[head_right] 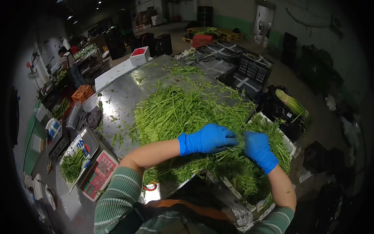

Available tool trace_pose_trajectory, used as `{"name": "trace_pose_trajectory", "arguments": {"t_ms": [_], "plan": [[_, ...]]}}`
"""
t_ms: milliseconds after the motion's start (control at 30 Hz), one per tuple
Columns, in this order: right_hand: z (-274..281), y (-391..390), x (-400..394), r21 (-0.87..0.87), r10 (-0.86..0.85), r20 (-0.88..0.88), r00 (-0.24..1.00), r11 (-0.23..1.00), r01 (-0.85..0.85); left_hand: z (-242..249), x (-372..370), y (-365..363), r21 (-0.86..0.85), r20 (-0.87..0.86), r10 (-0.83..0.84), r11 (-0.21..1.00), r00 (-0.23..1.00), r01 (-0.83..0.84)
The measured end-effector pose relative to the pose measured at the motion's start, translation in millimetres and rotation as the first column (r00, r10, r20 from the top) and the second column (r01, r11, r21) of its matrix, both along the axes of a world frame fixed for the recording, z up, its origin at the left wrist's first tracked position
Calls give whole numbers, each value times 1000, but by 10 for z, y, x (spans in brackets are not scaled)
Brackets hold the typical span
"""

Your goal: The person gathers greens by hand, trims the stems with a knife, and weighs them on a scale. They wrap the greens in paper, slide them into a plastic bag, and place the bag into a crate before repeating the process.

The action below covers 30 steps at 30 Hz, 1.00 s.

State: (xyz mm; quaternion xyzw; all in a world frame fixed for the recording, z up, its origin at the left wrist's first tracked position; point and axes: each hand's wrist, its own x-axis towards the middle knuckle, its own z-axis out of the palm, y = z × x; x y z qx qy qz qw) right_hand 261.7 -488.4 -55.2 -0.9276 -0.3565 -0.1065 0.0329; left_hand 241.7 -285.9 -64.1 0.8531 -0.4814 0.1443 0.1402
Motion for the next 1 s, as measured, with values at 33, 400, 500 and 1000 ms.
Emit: {"name": "trace_pose_trajectory", "arguments": {"t_ms": [33, 400, 500, 1000], "plan": [[-46, -43, 3, -15, -3, 22, 1000, 1000, 3, -7, -4, 54, 50, -48, 5, 999, 999, -3], [252, -526, 37, 378, -356, -28, 934, 861, 340, -637, 66, 554, 167, -334, 346, 937, 877, -306], [258, -308, -46, 234, -270, 181, 946, 946, 225, -316, 95, 235, -568, -814, -394, 694, 427, -443], [89, -26, 78, -33, 32, 456, 889, 999, -19, 97, 46, 29, -405, 80, 226, 897, 971, -176]]}}
